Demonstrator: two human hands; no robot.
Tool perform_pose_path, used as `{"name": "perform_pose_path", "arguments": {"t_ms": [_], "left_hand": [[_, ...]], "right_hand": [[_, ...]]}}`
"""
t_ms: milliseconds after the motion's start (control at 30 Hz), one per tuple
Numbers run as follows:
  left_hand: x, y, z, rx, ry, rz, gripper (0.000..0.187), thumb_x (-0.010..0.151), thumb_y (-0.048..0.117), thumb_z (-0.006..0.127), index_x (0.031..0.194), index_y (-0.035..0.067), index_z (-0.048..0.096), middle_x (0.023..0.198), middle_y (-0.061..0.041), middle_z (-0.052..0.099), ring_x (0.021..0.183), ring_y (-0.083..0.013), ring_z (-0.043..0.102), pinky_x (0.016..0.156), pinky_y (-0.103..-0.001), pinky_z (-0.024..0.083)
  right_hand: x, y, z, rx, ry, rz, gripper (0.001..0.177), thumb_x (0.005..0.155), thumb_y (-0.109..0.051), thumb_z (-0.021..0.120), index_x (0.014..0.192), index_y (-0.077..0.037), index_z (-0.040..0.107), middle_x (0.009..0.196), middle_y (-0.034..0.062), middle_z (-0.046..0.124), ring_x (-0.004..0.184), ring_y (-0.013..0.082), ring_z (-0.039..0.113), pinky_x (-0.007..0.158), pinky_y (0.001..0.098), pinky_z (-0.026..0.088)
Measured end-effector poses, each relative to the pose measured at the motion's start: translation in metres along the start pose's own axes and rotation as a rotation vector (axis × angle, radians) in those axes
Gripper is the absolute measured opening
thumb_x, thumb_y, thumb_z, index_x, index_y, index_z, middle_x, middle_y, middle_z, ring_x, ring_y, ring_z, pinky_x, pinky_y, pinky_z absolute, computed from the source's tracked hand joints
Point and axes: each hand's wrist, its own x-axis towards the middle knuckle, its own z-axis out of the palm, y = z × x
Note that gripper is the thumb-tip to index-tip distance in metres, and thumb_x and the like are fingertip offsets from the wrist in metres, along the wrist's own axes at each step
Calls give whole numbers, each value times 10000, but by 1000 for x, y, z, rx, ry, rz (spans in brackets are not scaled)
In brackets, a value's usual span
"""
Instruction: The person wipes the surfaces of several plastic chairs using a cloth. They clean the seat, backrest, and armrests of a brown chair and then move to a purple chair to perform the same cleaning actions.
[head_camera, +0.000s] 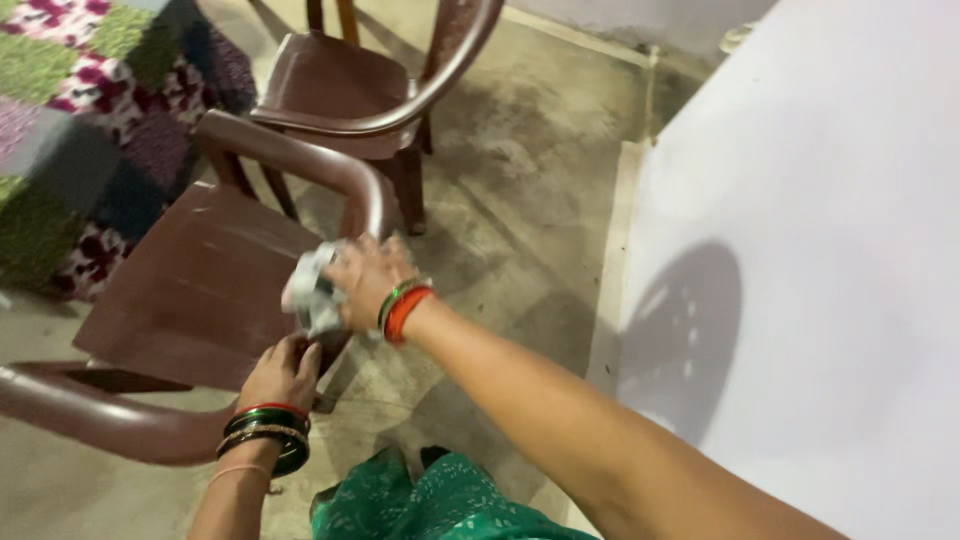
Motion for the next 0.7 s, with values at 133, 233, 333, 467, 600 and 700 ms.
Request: {"name": "perform_pose_path", "arguments": {"t_ms": [133, 233, 333, 467, 600, 700], "left_hand": [[6, 48, 3, -29, -66, -7, 660, 864, 558, 629, 1358, 123, 576, 1349, -231, 596, 1236, -407, 567, 1029, -479, 463], [26, 44, 11, 190, -228, -30, 659, 857, 492, 653, 1398, 130, 554, 1372, -230, 613, 1249, -402, 598, 1037, -471, 499], [27, 29, 22, 291, -289, -137, 610, 938, 496, 599, 1433, 139, 584, 1391, -223, 661, 1273, -402, 636, 1082, -477, 516], [21, 18, 31, 284, -21, 68, 854, 869, 433, 658, 1563, 71, 318, 1460, -233, 497, 1294, -408, 528, 1032, -521, 444], [20, 17, 32, 334, -53, 22, 818, 928, 455, 627, 1587, 96, 304, 1463, -231, 521, 1299, -402, 550, 1082, -509, 444], [16, 16, 34, 313, -17, 51, 805, 910, 437, 640, 1568, 93, 329, 1442, -230, 534, 1288, -402, 555, 1065, -517, 447]], "right_hand": [[-4, 18, 20, 129, 219, 235, 470, 894, -280, 606, 1363, -295, 627, 1472, 122, 529, 1305, 357, 494, 1051, 542, 432], [-33, -12, 34, 34, 254, 110, 443, 910, -276, 541, 1337, -330, 644, 1464, 144, 531, 1317, 372, 491, 972, 543, 480], [-53, -10, 33, 57, 240, -87, 431, 902, -293, 626, 1332, -316, 650, 1483, 75, 565, 1272, 347, 530, 1017, 525, 514], [6, 46, -4, 21, -16, 45, 602, 795, -390, 793, 1362, -308, 608, 1430, 123, 534, 1244, 333, 522, 905, 488, 537], [45, 68, -32, 76, 46, 257, 860, 702, -309, 812, 1495, -339, 481, 1430, 114, 468, 1230, 334, 492, 929, 480, 507], [43, 56, -18, 68, 46, 231, 617, 840, -317, 695, 1432, -349, 526, 1405, 85, 488, 1273, 335, 486, 989, 514, 483]]}}
